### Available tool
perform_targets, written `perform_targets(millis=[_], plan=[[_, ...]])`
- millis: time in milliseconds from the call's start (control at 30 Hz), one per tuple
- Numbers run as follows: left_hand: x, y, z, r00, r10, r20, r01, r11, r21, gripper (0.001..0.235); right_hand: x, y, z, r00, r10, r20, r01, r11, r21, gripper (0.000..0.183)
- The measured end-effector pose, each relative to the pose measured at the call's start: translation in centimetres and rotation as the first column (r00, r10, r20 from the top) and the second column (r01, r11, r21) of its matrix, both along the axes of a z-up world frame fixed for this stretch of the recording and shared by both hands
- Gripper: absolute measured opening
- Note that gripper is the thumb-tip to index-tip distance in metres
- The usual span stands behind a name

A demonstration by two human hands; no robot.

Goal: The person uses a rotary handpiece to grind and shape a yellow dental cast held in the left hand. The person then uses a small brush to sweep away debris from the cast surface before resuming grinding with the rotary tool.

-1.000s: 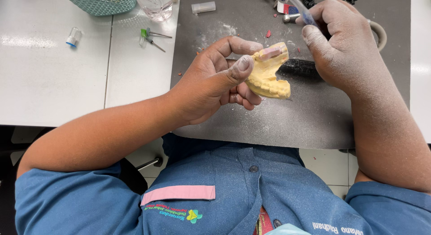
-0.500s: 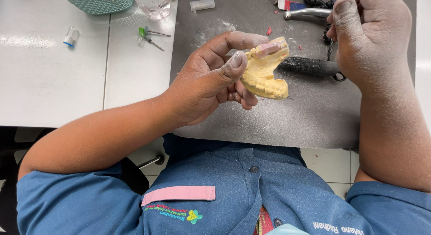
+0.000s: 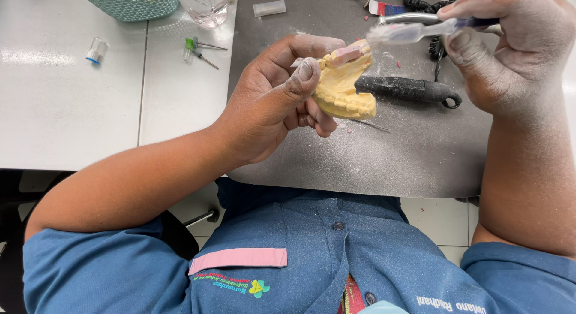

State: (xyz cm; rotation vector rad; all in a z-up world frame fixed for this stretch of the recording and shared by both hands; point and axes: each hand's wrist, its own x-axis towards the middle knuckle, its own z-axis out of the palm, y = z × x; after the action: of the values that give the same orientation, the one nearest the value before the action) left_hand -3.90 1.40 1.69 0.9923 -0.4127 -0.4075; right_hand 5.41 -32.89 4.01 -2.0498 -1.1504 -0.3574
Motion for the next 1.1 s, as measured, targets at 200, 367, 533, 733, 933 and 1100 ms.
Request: perform_targets(millis=[200,367,533,733,933,1100], plan=[[0.2,-0.1,0.0,0.993,0.099,0.069,-0.1,0.995,0.021,0.044,-0.1,0.4,0.6,0.998,0.055,0.042,-0.055,0.998,0.002,0.019],[0.4,-0.4,0.0,0.99,0.141,0.004,-0.141,0.989,0.038,0.041,-0.2,1.4,1.2,0.98,0.097,0.176,-0.088,0.994,-0.057,0.016],[0.4,-0.4,0.1,0.986,0.146,-0.077,-0.145,0.989,0.009,0.031,-1.2,2.0,1.5,0.971,-0.002,0.239,0.021,0.997,-0.078,0.015],[0.6,-0.3,0.4,0.993,0.101,-0.064,-0.102,0.995,-0.02,0.022,-2.1,1.9,2.1,0.981,-0.116,0.157,0.122,0.992,-0.027,0.014],[0.6,-0.2,0.2,0.998,0.025,-0.063,-0.026,0.999,-0.022,0.024,-2.2,1.9,1.7,0.966,-0.214,0.147,0.224,0.973,-0.054,0.013],[0.4,-0.2,0.4,0.999,0.029,-0.043,-0.028,0.999,0.016,0.03,-2.4,1.7,1.0,0.973,-0.208,0.098,0.214,0.976,-0.052,0.009]])
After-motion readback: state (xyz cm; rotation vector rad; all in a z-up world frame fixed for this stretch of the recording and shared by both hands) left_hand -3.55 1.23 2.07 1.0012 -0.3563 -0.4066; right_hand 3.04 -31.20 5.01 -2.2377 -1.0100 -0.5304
